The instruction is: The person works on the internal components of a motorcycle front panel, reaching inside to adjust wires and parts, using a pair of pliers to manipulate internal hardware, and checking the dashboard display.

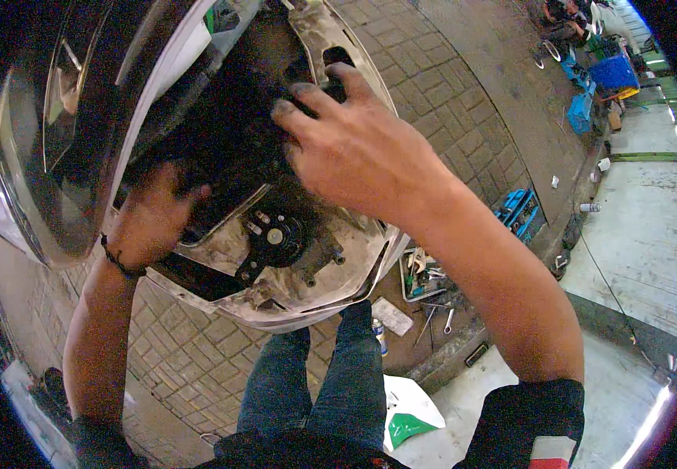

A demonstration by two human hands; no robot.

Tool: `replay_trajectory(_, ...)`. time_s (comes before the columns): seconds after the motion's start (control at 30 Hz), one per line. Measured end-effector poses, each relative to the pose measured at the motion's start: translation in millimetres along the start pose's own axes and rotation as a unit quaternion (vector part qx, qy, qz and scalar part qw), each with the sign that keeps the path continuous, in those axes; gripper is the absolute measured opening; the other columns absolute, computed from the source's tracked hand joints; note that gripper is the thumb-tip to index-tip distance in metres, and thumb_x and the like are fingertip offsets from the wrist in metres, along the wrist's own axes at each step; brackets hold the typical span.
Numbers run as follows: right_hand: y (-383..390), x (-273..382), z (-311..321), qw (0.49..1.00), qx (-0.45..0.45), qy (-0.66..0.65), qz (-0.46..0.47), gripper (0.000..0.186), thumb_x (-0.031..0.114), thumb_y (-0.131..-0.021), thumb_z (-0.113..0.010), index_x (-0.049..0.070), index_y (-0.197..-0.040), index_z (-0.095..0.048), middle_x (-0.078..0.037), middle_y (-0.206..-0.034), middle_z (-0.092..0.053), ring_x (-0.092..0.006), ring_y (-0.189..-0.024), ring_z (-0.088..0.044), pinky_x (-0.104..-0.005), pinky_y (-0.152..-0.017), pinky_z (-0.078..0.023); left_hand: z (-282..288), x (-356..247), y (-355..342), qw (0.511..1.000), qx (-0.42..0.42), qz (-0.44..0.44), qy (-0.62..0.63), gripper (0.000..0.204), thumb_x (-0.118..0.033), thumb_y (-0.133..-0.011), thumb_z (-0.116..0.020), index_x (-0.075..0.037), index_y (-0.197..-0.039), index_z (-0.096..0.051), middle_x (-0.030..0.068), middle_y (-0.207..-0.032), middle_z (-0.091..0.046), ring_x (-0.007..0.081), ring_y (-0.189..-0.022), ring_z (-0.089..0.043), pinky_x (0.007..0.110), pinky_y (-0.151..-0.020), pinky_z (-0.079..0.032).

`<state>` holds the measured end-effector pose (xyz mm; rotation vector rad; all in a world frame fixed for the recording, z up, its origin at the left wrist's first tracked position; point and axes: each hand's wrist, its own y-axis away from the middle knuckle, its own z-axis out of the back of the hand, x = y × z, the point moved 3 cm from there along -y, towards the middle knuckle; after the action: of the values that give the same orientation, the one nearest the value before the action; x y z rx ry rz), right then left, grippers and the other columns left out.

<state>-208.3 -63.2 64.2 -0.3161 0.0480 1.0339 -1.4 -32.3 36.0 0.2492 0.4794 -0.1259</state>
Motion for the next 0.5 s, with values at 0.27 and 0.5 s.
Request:
replay_trajectory(0.27, 1, -3, -5, 0.998, -0.015, 0.058, 0.013, 0.012, 0.019, -0.072, -0.055, 0.012, -0.07, -0.065, -0.004, -0.102, -0.059, -0.0185, -0.098, -0.053, -0.045, -0.09, -0.037, -10, 0, -6, 0.993, 0.036, 0.036, 0.103, 0.031, -0.026, -0.081, -0.059, 0.002, -0.095, -0.06, 0.0226, -0.099, -0.058, 0.0377, -0.092, -0.054, 0.043, -0.081, -0.041)
replay_trajectory(0.5, 2, -8, -8, 0.997, -0.032, 0.066, 0.036, 0.011, 0.018, -0.068, -0.056, 0.013, -0.065, -0.065, -0.002, -0.097, -0.059, -0.017, -0.096, -0.054, -0.0438, -0.09, -0.036, -17, 11, -18, 0.995, 0.082, 0.039, 0.034, 0.034, -0.03, -0.084, -0.054, 0.002, -0.09, -0.063, 0.0227, -0.089, -0.061, 0.0351, -0.085, -0.058, 0.04, -0.077, -0.044)
